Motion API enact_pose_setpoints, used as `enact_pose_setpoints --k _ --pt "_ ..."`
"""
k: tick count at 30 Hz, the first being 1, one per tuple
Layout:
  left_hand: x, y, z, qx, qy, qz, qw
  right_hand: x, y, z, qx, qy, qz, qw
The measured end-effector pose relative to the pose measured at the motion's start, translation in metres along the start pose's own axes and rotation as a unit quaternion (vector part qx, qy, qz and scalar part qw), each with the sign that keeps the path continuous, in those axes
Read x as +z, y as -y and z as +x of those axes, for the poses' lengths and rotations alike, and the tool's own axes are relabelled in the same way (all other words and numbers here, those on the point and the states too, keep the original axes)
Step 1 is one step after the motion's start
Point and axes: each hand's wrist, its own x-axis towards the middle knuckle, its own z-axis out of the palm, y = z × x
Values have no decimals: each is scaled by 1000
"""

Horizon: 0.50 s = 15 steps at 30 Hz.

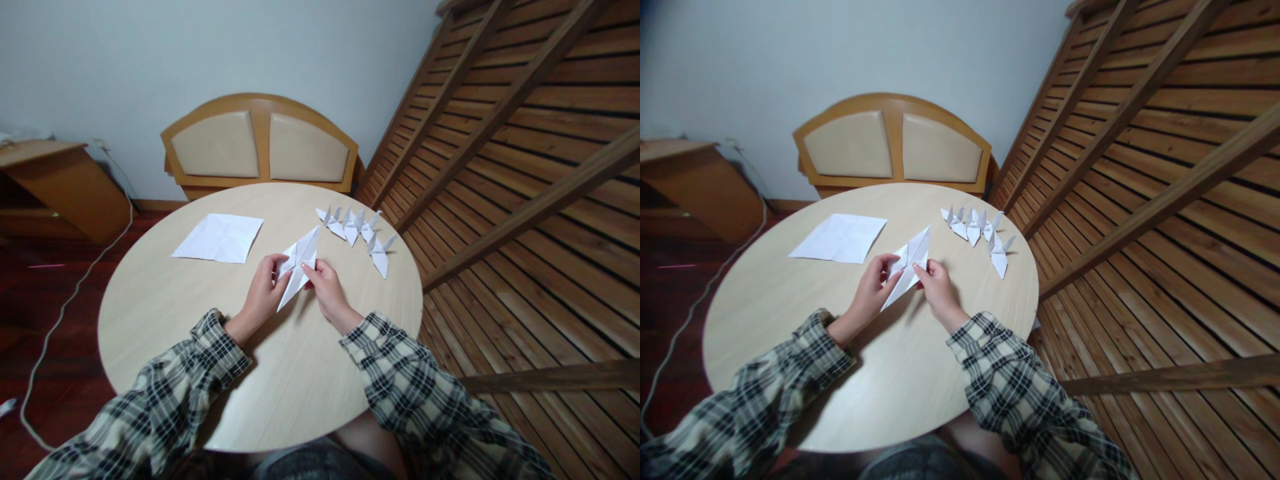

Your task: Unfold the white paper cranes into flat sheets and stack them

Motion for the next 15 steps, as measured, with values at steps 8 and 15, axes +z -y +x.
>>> enact_pose_setpoints --k 8,15 --pt "-18 3 12 -7 19 -3 1000 1 -4 -2 31 29 32 999" --pt "-21 2 16 -33 -10 -11 999 0 -10 1 -11 33 -17 999"
